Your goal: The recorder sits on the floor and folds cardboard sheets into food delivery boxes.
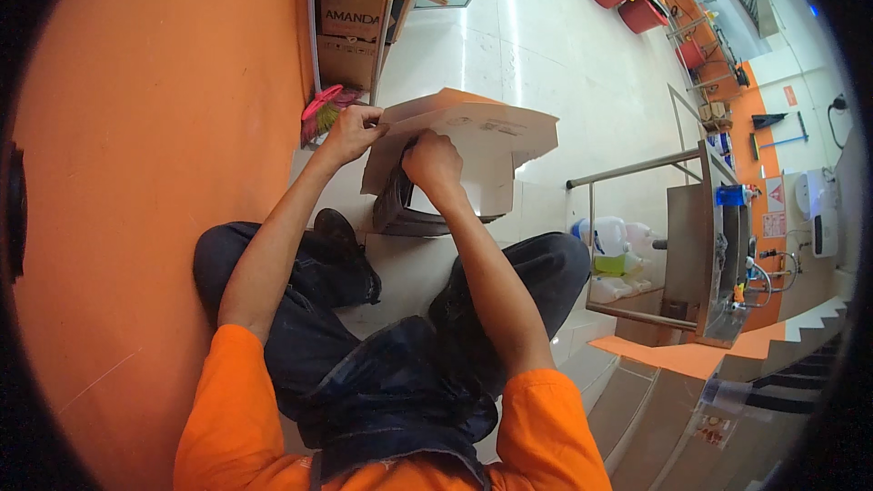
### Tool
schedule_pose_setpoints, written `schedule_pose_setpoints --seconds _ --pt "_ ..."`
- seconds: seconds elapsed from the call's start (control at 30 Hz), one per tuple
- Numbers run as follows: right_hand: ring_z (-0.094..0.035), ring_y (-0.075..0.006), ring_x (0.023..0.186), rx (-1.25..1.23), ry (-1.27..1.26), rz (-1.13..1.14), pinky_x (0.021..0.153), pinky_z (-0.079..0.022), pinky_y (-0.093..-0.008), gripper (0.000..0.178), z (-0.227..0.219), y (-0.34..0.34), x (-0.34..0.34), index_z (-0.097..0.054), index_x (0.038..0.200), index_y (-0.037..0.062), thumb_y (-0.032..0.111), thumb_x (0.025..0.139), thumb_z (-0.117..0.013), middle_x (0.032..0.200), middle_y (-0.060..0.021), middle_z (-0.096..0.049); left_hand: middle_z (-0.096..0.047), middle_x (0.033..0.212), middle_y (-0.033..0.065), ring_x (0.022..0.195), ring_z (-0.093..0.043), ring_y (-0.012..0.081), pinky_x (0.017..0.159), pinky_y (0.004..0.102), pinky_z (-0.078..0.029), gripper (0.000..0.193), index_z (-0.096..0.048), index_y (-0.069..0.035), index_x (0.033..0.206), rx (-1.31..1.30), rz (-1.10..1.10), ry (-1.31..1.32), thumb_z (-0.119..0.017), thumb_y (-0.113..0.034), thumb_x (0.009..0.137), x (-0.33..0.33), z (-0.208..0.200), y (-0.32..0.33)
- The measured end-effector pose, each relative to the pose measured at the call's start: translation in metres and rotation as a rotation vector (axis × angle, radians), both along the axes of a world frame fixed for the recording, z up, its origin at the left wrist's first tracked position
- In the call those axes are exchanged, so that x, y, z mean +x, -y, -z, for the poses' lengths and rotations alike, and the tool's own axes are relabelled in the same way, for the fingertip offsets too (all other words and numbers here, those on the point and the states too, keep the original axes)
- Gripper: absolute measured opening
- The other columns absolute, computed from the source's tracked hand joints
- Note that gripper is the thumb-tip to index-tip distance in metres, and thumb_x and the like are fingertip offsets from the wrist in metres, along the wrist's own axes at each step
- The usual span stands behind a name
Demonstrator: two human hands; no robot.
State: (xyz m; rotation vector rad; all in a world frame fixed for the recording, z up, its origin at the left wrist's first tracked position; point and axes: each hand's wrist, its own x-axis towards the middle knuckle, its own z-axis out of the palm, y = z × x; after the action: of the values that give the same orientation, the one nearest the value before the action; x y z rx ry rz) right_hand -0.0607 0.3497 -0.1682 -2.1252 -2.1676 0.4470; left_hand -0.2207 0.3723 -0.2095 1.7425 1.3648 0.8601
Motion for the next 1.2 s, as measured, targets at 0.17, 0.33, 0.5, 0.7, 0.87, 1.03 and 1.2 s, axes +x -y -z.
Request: schedule_pose_setpoints --seconds 0.17,0.33,0.5,0.7,0.87,1.03,1.2 --pt "-0.060 -0.0357 0.086 -0.024 0.004 0.009 0.077 -0.048 -0.0423 0.034 0.003 -0.006 -0.006 -0.056 0.096 -0.0027 0.022 0.072 -0.055 0.090 -0.0219 -0.061 -0.061 0.071 0.0152 0.063 -0.060 0.0156 0.061 0.0296 -0.046 0.021 -0.063 -0.004 0.091 0.049 -0.048 0.202 -0.064 -0.019 0.076 0.003 -0.001 0.006" --pt "-0.061 -0.0337 0.085 -0.068 -0.008 0.005 0.077 -0.049 -0.0410 0.031 0.010 -0.011 -0.007 -0.058 0.093 -0.0010 0.023 0.073 -0.056 0.086 -0.0219 -0.062 -0.064 0.079 0.0154 0.069 -0.063 0.0190 0.063 0.0302 -0.047 0.021 -0.063 -0.005 0.095 0.039 -0.071 0.176 -0.063 -0.016 0.077 0.001 0.000 0.009" --pt "-0.060 -0.0374 0.082 -0.219 -0.213 -0.181 0.076 -0.047 -0.0442 0.031 -0.012 0.000 0.019 -0.063 0.085 0.0001 0.030 0.076 -0.057 0.080 -0.0225 -0.062 -0.063 0.087 0.0217 0.079 -0.062 0.0306 0.071 0.0371 -0.048 0.039 -0.059 0.005 0.095 0.092 -0.302 0.017 -0.066 -0.027 0.075 0.009 -0.001 0.031" --pt "-0.061 -0.0358 0.084 0.308 0.083 0.136 0.074 -0.048 -0.0445 0.029 -0.034 0.015 0.100 -0.061 0.082 -0.0036 0.024 0.073 -0.060 0.086 -0.0250 -0.062 -0.061 0.079 0.0268 0.079 -0.062 0.0341 0.072 0.0410 -0.047 0.059 -0.059 0.011 0.082 -0.130 -0.298 -0.227 -0.066 -0.046 0.068 0.049 -0.017 0.053" --pt "-0.064 -0.0338 0.069 -0.247 -0.196 0.291 0.066 -0.053 -0.0389 0.023 0.000 0.017 0.137 -0.060 0.079 -0.0105 0.008 0.068 -0.052 0.077 -0.0258 -0.062 -0.057 0.086 0.0341 0.088 -0.057 0.0445 0.077 0.0447 -0.046 0.034 -0.057 0.014 0.084 -0.243 -0.184 -0.255 -0.059 -0.015 0.067 0.058 0.008 0.049" --pt "-0.063 -0.0332 0.056 -0.330 -0.348 0.293 0.057 -0.054 -0.0336 0.020 0.004 0.026 0.147 -0.060 0.075 -0.0116 0.003 0.066 -0.050 0.067 -0.0246 -0.062 -0.057 0.086 0.0338 0.088 -0.057 0.0443 0.078 0.0450 -0.045 0.028 -0.057 0.013 0.086 -0.157 -0.189 -0.402 -0.051 -0.002 0.062 0.066 -0.003 0.061" --pt "-0.063 -0.0351 0.082 -0.349 -0.221 0.250 0.074 -0.050 -0.0393 0.025 0.011 0.024 0.140 -0.061 0.084 -0.0084 0.009 0.067 -0.054 0.084 -0.0253 -0.062 -0.058 0.088 0.0324 0.090 -0.056 0.0443 0.079 0.0448 -0.045 0.030 -0.056 0.011 0.089 -0.150 -0.245 -0.389 -0.052 0.000 0.061 0.059 0.006 0.058"
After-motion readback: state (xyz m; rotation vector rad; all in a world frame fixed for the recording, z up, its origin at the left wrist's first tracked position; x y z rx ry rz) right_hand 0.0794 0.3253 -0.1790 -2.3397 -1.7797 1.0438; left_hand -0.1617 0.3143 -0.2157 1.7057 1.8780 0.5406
